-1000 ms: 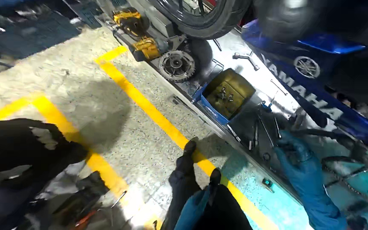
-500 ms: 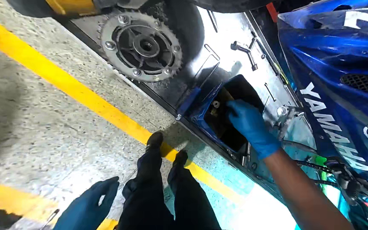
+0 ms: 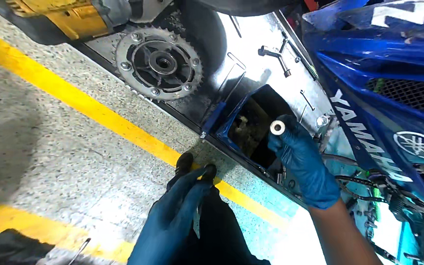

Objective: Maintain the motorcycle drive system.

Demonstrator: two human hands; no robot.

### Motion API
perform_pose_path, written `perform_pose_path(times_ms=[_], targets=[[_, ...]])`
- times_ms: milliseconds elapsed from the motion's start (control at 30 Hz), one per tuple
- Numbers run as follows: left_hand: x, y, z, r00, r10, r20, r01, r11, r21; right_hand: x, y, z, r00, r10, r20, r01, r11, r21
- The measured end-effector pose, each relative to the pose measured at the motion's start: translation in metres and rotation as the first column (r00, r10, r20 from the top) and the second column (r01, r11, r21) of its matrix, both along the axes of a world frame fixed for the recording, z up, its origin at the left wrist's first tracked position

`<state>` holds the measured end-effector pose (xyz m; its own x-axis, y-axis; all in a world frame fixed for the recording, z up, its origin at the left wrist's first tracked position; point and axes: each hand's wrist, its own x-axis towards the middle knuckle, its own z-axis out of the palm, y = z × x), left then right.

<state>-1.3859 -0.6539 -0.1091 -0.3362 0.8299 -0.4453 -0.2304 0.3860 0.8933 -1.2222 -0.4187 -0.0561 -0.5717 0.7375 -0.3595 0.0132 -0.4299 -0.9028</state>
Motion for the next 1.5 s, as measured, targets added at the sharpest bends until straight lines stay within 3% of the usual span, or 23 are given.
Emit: perform_pose_path(times_ms=[67, 133, 167, 300, 333, 400, 500, 600, 633, 733, 800, 933, 1067, 1200, 1400, 1433, 1500], targets=[[0.013, 0.029, 0.02, 0.999, 0.006, 0.032, -0.009, 0.995, 0.103, 0.007, -0.022, 0.014, 0.993, 0.032, 0.11, -0.042, 0.995, 0.095], [0.03, 0.04, 0.031, 0.989, -0.049, 0.139, 0.021, 0.98, 0.197, 0.014, -0.053, 0.029, 0.927, 0.13, 0.352, -0.204, 0.962, 0.181], [0.04, 0.039, 0.033, 0.983, -0.061, 0.171, 0.019, 0.971, 0.238, 0.02, -0.07, 0.032, 0.904, 0.169, 0.392, -0.255, 0.95, 0.18], [0.068, 0.013, 0.038, 0.999, -0.026, 0.045, 0.014, 0.97, 0.244, 0.053, -0.116, 0.014, 0.955, 0.167, 0.246, -0.19, 0.979, 0.073], [0.07, 0.004, 0.038, 0.999, -0.028, 0.027, 0.021, 0.971, 0.239, 0.059, -0.118, 0.009, 0.953, 0.159, 0.259, -0.188, 0.978, 0.092], [0.069, -0.009, 0.033, 1.0, -0.028, -0.005, 0.028, 0.962, 0.272, 0.065, -0.105, 0.005, 0.895, 0.071, 0.441, -0.189, 0.955, 0.229], [0.06, -0.025, 0.02, 0.998, 0.05, -0.025, -0.04, 0.957, 0.288, 0.056, -0.053, 0.018, 0.743, -0.127, 0.657, -0.188, 0.903, 0.387], [0.046, -0.038, 0.014, 0.994, 0.079, -0.072, -0.067, 0.986, 0.153, 0.029, 0.003, 0.004, 0.618, -0.165, 0.769, -0.484, 0.691, 0.537], [0.043, -0.045, 0.009, 0.996, 0.052, -0.079, -0.042, 0.991, 0.127, 0.016, 0.02, -0.012, 0.546, -0.164, 0.822, -0.599, 0.609, 0.519], [0.039, -0.065, -0.006, 0.999, -0.036, -0.028, 0.038, 0.996, 0.086, -0.023, 0.047, -0.055, 0.155, -0.146, 0.977, -0.863, 0.462, 0.205], [0.036, -0.075, -0.007, 0.997, -0.078, 0.026, 0.077, 0.996, 0.037, -0.034, 0.05, -0.072, 0.058, -0.2, 0.978, -0.903, 0.407, 0.136], [0.04, -0.084, -0.008, 0.997, 0.024, 0.077, -0.018, 0.997, -0.078, -0.038, 0.046, -0.086, 0.102, -0.296, 0.95, -0.891, 0.397, 0.22], [0.037, -0.076, -0.003, 0.994, 0.073, 0.075, -0.07, 0.996, -0.05, -0.047, 0.045, -0.077, 0.036, -0.246, 0.969, -0.862, 0.482, 0.155], [0.029, -0.077, 0.007, 0.997, 0.05, -0.05, -0.049, 0.999, 0.023, -0.053, 0.034, -0.073, 0.044, -0.205, 0.978, -0.798, 0.582, 0.158], [0.022, -0.079, 0.033, 0.986, 0.069, -0.149, -0.063, 0.997, 0.048, -0.05, 0.037, -0.05, 0.109, -0.143, 0.984, -0.759, 0.628, 0.175], [0.024, -0.078, 0.037, 0.989, 0.084, -0.118, -0.081, 0.996, 0.025, -0.045, 0.036, -0.035, 0.146, -0.122, 0.982, -0.737, 0.649, 0.19], [0.031, -0.073, 0.048, 0.995, 0.093, -0.031, -0.093, 0.996, -0.003, -0.011, 0.017, -0.018, 0.368, -0.222, 0.903, -0.651, 0.631, 0.421]])
